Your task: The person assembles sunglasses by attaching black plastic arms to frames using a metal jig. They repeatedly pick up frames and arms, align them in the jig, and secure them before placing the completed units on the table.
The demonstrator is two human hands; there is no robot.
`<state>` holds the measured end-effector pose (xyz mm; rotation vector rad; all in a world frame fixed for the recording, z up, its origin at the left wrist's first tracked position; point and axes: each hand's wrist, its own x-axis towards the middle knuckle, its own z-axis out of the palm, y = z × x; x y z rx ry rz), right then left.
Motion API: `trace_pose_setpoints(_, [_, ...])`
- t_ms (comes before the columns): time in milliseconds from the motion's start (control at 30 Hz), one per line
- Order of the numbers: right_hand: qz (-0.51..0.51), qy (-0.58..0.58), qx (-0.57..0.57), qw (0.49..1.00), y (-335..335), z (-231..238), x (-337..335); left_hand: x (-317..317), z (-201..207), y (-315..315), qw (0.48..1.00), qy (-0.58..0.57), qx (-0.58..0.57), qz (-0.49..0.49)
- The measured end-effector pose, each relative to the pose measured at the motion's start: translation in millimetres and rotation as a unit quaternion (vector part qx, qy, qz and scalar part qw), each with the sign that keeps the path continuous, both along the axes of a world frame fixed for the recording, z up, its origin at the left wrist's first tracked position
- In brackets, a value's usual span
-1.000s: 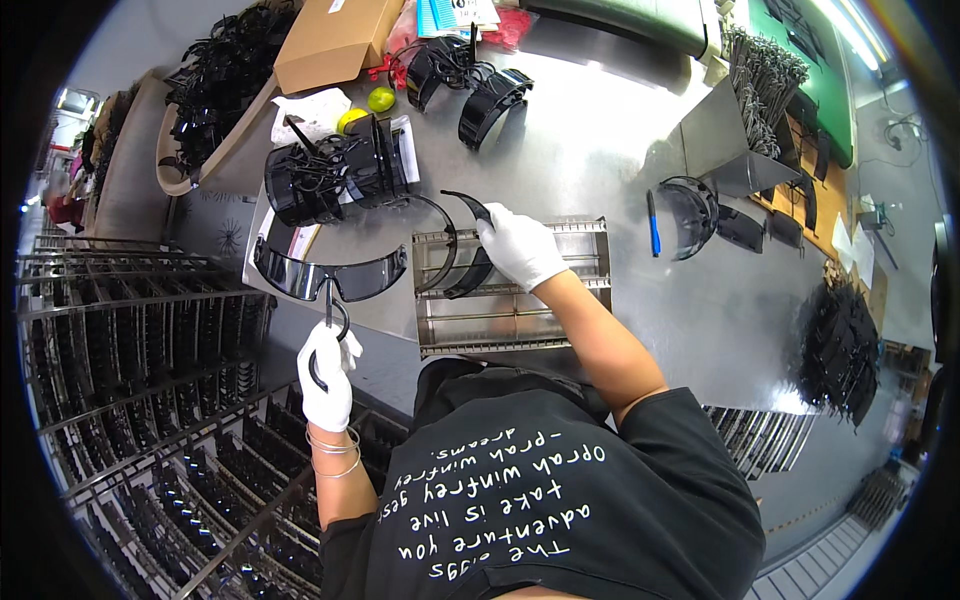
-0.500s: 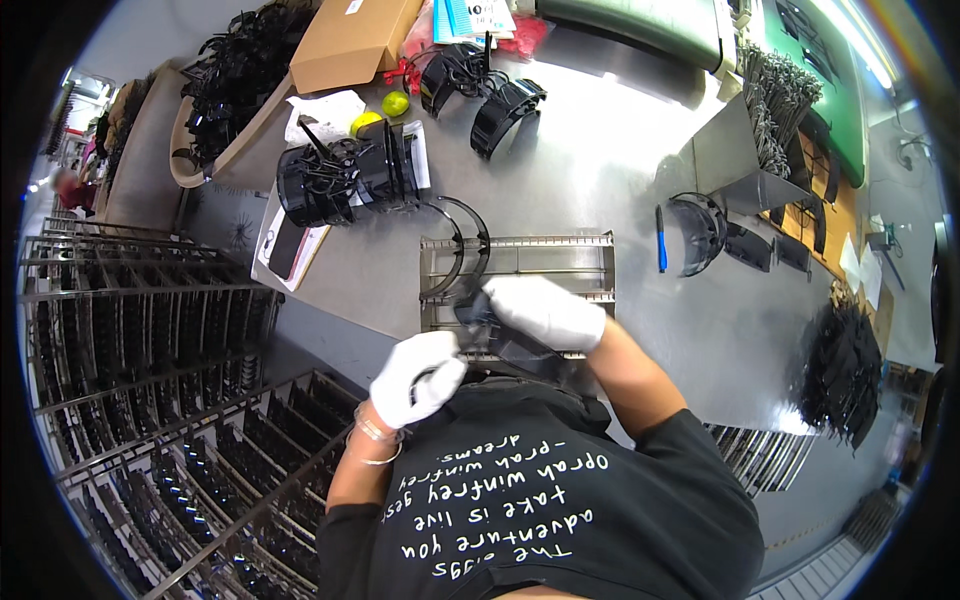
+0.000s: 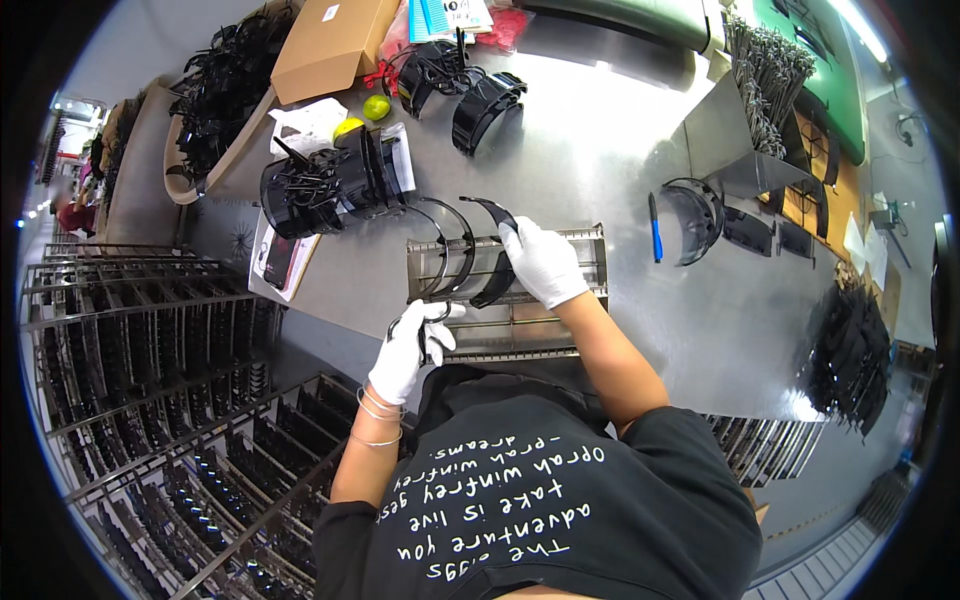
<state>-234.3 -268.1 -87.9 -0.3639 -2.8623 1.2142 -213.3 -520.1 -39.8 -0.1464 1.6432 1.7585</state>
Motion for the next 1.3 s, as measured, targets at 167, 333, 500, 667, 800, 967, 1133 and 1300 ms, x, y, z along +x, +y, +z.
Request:
trace_pose_setpoints(167, [0.026,-0.001,0.02,0.999,-3.9,5.2,-4.8,9.8,-3.0,-2.7,0.997,0.07,0.025,0.02])
trace_pose_setpoints(333, [0.044,-0.048,0.084,0.994,-16.8,3.5,-21.5,6.0,-1.6,1.6,0.994,0.066,0.073,-0.045])
trace_pose_setpoints(500, [0.246,0.073,0.106,0.961,30.7,-21.9,-21.3,-1.2,-17.3,30.2,0.987,0.115,0.096,-0.064])
trace_pose_setpoints(667, [0.013,0.03,-0.093,0.995,81.2,62.6,-93.8,-5.5,-2.8,8.0,0.989,0.063,0.104,-0.083])
trace_pose_setpoints(800, [-0.019,0.189,-0.004,0.982,57.7,86.5,-213.0,7.8,0.8,0.8,0.996,0.063,0.036,-0.055])
trace_pose_setpoints(967, [0.051,0.116,0.163,0.979,14.8,69.4,-261.8,8.8,67.9,-11.3,0.811,0.577,-0.093,0.007])
trace_pose_setpoints(1133, [0.084,0.123,0.174,0.973,0.6,58.6,-260.7,-16.6,126.9,-61.7,0.746,0.634,-0.115,-0.169])
trace_pose_setpoints(1300, [0.074,0.186,0.178,0.963,-7.2,76.2,-248.8,-62.4,180.1,-76.0,0.609,0.678,-0.169,-0.375])
